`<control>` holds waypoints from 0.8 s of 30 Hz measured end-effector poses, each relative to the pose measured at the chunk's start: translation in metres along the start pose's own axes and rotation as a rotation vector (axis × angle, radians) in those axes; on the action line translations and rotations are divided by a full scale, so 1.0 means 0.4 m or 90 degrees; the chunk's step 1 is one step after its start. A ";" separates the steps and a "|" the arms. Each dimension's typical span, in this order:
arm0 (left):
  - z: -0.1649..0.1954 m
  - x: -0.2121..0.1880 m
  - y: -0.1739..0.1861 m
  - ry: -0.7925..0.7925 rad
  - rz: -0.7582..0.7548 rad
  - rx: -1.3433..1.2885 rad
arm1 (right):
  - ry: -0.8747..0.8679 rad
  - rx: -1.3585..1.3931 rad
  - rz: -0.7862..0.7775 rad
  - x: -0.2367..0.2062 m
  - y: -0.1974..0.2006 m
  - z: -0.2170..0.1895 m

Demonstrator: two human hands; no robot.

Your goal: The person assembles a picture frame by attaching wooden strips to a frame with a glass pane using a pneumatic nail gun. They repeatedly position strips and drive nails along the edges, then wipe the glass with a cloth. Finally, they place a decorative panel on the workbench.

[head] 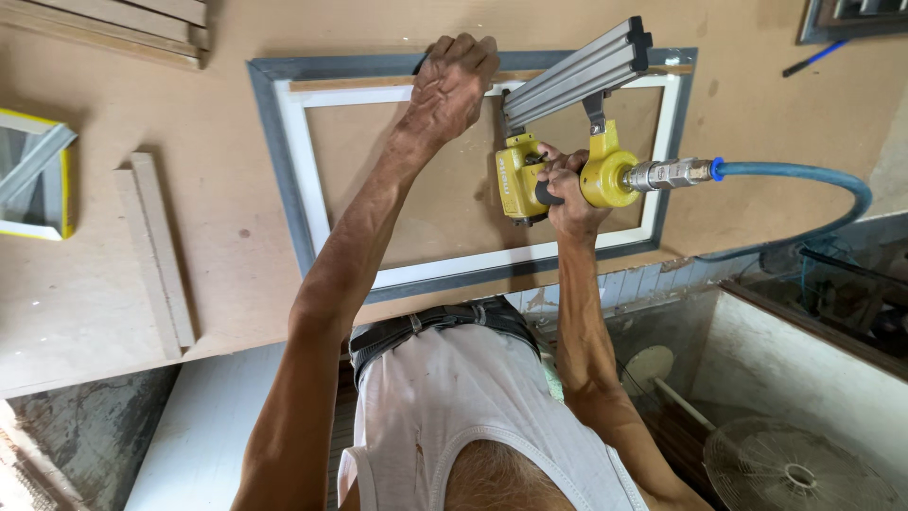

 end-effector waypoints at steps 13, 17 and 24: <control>-0.130 -0.146 0.267 0.019 0.011 0.034 | -0.001 0.033 -0.004 -0.054 -0.287 0.052; -0.138 -0.152 0.246 0.028 0.015 0.030 | 0.010 0.059 0.043 -0.058 -0.270 0.058; -0.157 -0.163 0.190 0.040 -0.012 0.028 | 0.044 0.029 -0.016 -0.074 -0.238 0.072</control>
Point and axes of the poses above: each hand's wrist, its own x-axis towards the middle knuckle, its own y-axis out of the back of the hand, z = x × y, the point moved 6 cm from there along x, towards the middle knuckle, and after that the axes turned 3 degrees about -z, right-handed, at the moved point
